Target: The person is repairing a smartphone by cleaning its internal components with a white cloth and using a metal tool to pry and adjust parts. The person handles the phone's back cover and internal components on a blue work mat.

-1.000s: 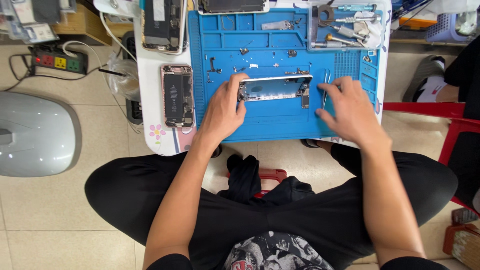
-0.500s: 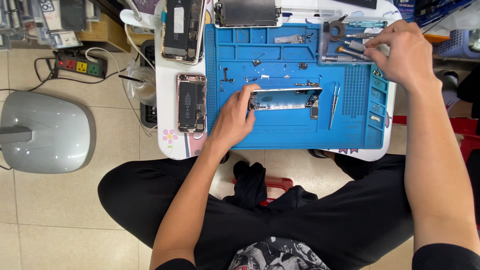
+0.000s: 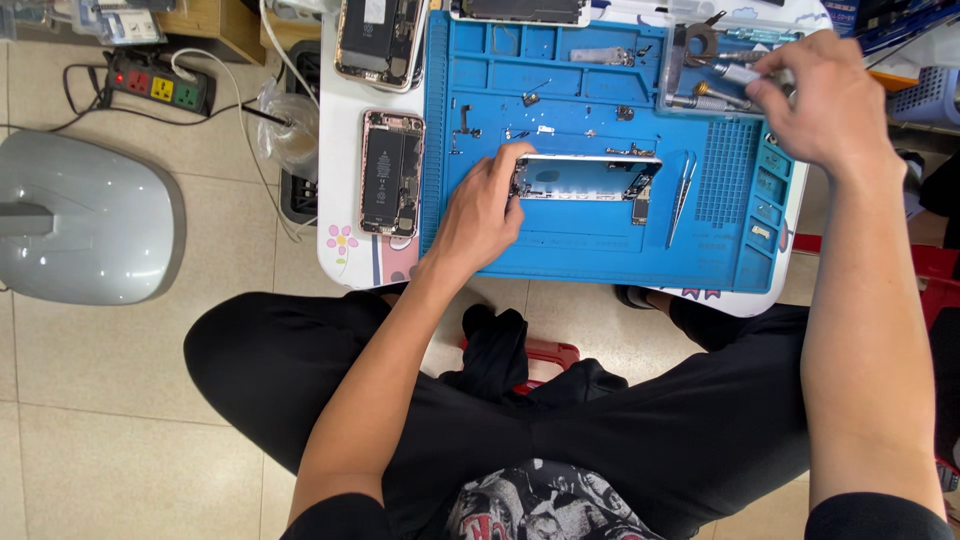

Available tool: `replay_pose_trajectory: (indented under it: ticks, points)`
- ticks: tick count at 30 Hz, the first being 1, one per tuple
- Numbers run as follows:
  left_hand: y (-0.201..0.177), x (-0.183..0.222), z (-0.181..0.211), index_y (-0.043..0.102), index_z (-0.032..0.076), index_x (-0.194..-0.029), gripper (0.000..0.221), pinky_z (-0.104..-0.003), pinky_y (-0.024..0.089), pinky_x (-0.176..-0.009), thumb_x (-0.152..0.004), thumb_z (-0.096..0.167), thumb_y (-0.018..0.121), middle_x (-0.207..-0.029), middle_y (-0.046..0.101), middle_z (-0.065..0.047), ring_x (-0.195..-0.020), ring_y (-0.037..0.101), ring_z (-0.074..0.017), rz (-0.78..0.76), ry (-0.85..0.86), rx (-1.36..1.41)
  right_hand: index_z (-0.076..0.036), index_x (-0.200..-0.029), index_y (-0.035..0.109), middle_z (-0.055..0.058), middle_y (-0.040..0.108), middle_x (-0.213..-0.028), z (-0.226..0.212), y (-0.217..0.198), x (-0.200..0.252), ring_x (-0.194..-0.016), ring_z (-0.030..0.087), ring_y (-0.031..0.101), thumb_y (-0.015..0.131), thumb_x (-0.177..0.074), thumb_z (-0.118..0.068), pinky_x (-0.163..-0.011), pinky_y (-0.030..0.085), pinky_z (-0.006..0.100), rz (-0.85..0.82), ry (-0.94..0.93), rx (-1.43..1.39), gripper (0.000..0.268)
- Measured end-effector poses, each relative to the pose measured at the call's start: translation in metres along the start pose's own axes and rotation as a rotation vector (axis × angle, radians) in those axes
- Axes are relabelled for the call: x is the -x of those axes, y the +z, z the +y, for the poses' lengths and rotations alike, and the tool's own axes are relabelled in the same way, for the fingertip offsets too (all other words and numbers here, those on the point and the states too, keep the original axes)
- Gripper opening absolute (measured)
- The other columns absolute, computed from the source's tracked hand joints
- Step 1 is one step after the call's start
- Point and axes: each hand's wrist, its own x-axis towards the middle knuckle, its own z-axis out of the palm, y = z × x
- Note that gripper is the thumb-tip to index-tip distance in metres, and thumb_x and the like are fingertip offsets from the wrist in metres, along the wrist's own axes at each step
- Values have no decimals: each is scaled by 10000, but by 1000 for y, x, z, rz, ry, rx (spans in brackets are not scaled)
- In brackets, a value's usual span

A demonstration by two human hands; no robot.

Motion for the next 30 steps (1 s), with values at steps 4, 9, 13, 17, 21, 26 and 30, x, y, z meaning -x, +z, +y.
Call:
replay_pose_trajectory:
  ticks: [4,9,13,17,21,26,30]
  points:
    - [-1,-1,1,420,133,-1430,583,-480,483,-687,-903,-82,550,-998,619,-200,-829,610,-371,-1,-19,0,-43,-1357,788,193,711,-1257,16,2,9,-1163,397,608,777,-1217,-230,-744,506,531,185,-97,107,234]
    - [0,-1,0,423,128,-1422,582,-486,504,-713,-901,-97,553,-1008,641,-208,-863,631,-374,5,-8,-2,85,-1293,846,142,742,-1120,-9,-18,16,-871,180,542,893,-1310,122,-775,428,343,396,-152,-411,62]
    - [2,0,-2,412,137,-1419,592,-487,506,-731,-898,-107,550,-1020,637,-213,-878,627,-383,8,5,5,124,-1325,698,210,690,-1202,-65,-22,14,-1049,250,628,722,-1342,168,-895,492,351,431,-212,-865,53]
    - [2,-2,1,421,141,-1434,603,-484,493,-721,-907,-128,534,-984,625,-202,-877,614,-382,2,-5,11,60,-1215,655,155,654,-1075,-140,-32,20,-945,230,626,635,-1228,13,-850,523,347,293,-305,-935,53]
    - [1,-2,2,420,165,-1415,603,-505,488,-721,-912,-149,531,-1008,630,-234,-880,624,-431,-2,-1,30,-13,-1037,654,93,725,-907,-203,-37,23,-615,132,512,615,-1127,-110,-533,396,264,85,-384,-832,139]
    - [7,-3,-3,415,168,-1378,616,-513,482,-710,-865,-147,545,-963,612,-201,-941,608,-423,18,11,19,-126,-1077,705,25,721,-951,-210,-10,17,-774,230,612,639,-1109,-189,-660,420,389,131,-478,-504,97]
    - [8,-6,-3,426,158,-1330,598,-532,481,-700,-823,-133,551,-925,612,-181,-959,601,-424,21,5,-13,-74,-1084,652,63,695,-910,-211,3,13,-771,277,616,646,-1125,-179,-641,415,411,196,-523,-478,112]
